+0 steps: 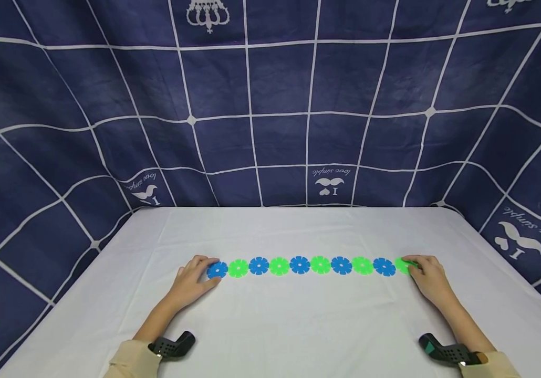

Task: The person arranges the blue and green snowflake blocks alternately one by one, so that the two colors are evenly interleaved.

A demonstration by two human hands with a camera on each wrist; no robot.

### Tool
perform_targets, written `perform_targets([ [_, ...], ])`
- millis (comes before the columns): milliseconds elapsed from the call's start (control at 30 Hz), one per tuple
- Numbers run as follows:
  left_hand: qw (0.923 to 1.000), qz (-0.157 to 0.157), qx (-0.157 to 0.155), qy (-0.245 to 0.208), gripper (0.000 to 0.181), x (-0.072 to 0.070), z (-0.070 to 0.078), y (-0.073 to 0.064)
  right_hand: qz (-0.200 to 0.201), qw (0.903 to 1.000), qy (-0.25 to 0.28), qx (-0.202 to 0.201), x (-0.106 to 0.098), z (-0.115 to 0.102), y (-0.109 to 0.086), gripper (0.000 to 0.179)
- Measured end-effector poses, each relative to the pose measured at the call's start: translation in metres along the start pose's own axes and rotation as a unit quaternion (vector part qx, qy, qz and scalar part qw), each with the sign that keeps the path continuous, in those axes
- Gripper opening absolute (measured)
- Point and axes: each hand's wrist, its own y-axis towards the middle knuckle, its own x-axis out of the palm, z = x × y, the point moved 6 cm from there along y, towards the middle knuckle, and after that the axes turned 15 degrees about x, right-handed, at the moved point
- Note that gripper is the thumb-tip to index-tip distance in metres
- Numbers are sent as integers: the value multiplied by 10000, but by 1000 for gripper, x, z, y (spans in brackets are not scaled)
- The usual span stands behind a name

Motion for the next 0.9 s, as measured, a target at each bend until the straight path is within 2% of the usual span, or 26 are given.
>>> perform_targets([
  [700, 9999, 96, 102, 11, 51, -1, 0, -1, 138, 9998, -27, -124, 3, -1, -1, 29],
  [900, 9998, 123, 176, -56, 51, 2, 1, -1, 151, 9996, 181, -126, -3, -1, -5, 32],
])
